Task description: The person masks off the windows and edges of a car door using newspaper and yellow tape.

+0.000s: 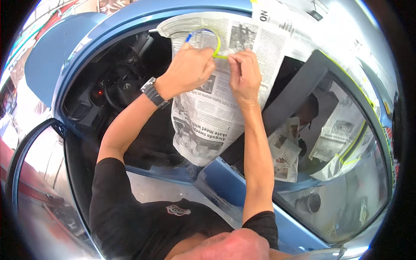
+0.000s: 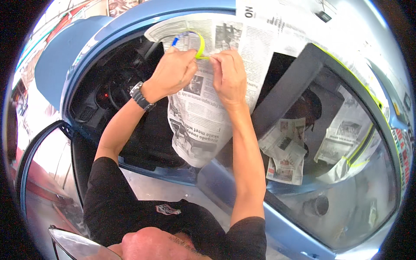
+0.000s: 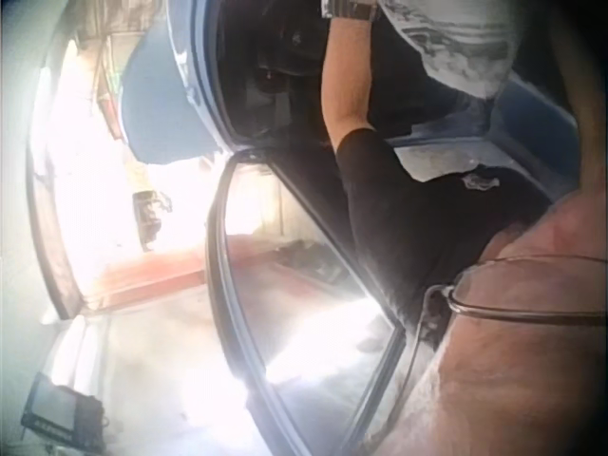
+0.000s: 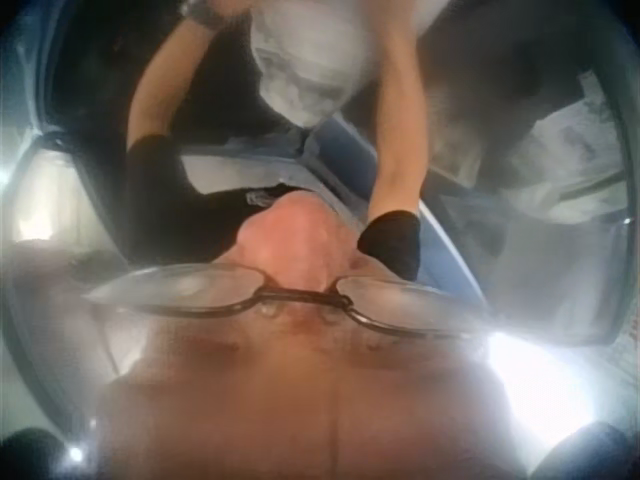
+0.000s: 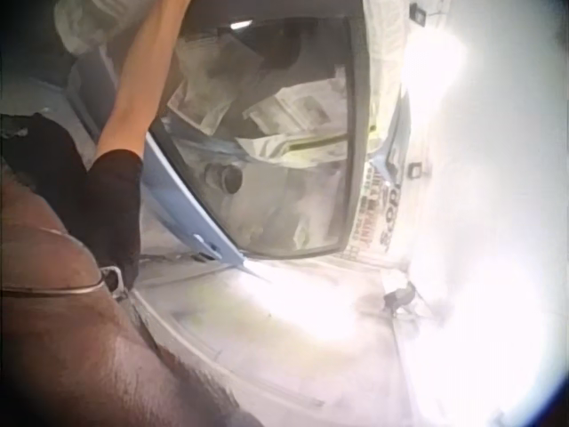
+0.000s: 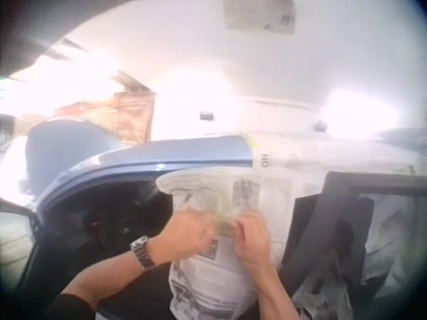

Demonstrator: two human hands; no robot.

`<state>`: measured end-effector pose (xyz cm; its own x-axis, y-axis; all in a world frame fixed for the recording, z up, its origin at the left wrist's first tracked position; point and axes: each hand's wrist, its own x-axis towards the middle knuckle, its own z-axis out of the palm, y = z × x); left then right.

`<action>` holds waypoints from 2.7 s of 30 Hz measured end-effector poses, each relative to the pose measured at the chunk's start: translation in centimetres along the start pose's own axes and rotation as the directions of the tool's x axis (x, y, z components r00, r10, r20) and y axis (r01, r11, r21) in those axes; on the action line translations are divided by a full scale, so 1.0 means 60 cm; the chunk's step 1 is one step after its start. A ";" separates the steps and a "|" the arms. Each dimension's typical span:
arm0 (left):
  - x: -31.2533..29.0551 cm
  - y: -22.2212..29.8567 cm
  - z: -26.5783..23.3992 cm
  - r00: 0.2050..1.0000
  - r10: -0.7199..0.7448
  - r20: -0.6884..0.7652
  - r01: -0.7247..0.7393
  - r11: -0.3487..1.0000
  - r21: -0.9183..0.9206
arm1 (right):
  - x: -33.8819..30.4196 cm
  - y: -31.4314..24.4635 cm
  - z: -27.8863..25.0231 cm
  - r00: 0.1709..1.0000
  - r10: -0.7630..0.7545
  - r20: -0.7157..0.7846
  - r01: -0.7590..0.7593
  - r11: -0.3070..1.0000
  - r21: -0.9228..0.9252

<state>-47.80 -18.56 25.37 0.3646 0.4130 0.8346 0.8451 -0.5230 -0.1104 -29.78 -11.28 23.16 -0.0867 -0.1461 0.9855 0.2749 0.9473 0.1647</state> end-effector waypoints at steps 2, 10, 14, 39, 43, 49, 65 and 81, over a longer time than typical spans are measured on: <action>0.000 0.004 0.007 0.992 -0.101 -0.072 0.094 0.992 -0.089 | -0.004 0.000 -0.005 0.997 0.064 -0.042 -0.063 0.998 0.015; -0.118 0.108 0.100 0.927 -0.173 -0.333 0.088 0.963 -0.256 | -0.018 0.009 -0.005 0.929 0.305 -0.212 -0.274 0.948 0.161; -0.164 0.180 0.177 0.959 -0.198 -0.202 0.158 0.967 -0.200 | -0.006 0.001 -0.006 0.892 0.414 -0.184 -0.364 0.897 0.251; -0.187 0.170 0.239 0.934 -0.235 -0.270 0.183 0.962 -0.204 | 0.225 0.006 -0.040 0.781 0.616 0.103 -0.441 0.660 -0.608; -0.184 0.168 0.227 0.943 -0.235 -0.237 0.195 0.964 -0.182 | 0.225 -0.006 -0.050 0.824 0.553 0.125 -0.426 0.749 -0.507; -0.234 0.160 0.171 0.946 -0.219 -0.238 0.166 0.960 -0.227 | 0.081 -0.045 -0.055 0.984 0.177 -0.022 -0.168 0.879 -0.445; -0.589 0.338 0.061 0.621 -0.436 0.651 0.783 0.351 -0.513 | -0.398 -0.449 -0.140 0.473 0.562 0.678 -0.713 0.696 -0.079; -0.600 0.402 0.076 0.442 -0.516 0.734 0.890 0.354 -0.287 | -0.491 -0.485 -0.198 0.385 0.663 0.643 -0.883 0.467 0.046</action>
<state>-38.76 -42.64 -9.81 0.0114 0.9995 0.0295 0.5118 -0.0312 0.8586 -23.87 -37.94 -10.18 -0.4665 0.7547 0.4612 0.1606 0.5851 -0.7949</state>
